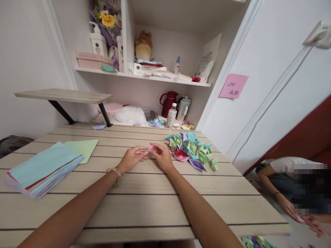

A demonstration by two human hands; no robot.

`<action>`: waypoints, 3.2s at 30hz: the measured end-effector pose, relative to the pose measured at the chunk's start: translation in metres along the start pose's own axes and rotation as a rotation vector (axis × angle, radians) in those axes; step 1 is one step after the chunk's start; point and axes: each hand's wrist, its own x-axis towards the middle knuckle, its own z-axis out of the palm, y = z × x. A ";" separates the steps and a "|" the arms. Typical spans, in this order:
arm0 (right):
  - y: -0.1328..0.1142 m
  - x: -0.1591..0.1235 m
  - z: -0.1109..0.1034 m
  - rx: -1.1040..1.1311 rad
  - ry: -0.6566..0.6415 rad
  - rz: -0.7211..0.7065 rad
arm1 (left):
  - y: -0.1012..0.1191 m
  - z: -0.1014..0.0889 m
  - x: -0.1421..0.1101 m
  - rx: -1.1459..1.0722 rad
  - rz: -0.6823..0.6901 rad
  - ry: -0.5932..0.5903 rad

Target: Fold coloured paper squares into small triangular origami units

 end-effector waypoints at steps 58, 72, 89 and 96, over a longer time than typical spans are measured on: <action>-0.008 -0.009 0.018 -0.156 -0.048 0.052 | 0.002 -0.002 0.007 -0.043 0.108 0.156; -0.006 -0.002 0.002 -0.006 0.074 0.177 | -0.003 -0.009 0.009 -0.300 -0.072 0.012; -0.008 -0.002 -0.001 -0.078 -0.160 0.078 | 0.000 -0.006 0.005 -0.119 -0.053 -0.090; -0.006 -0.004 -0.001 -0.188 -0.113 0.073 | 0.001 -0.005 0.004 -0.068 -0.033 -0.152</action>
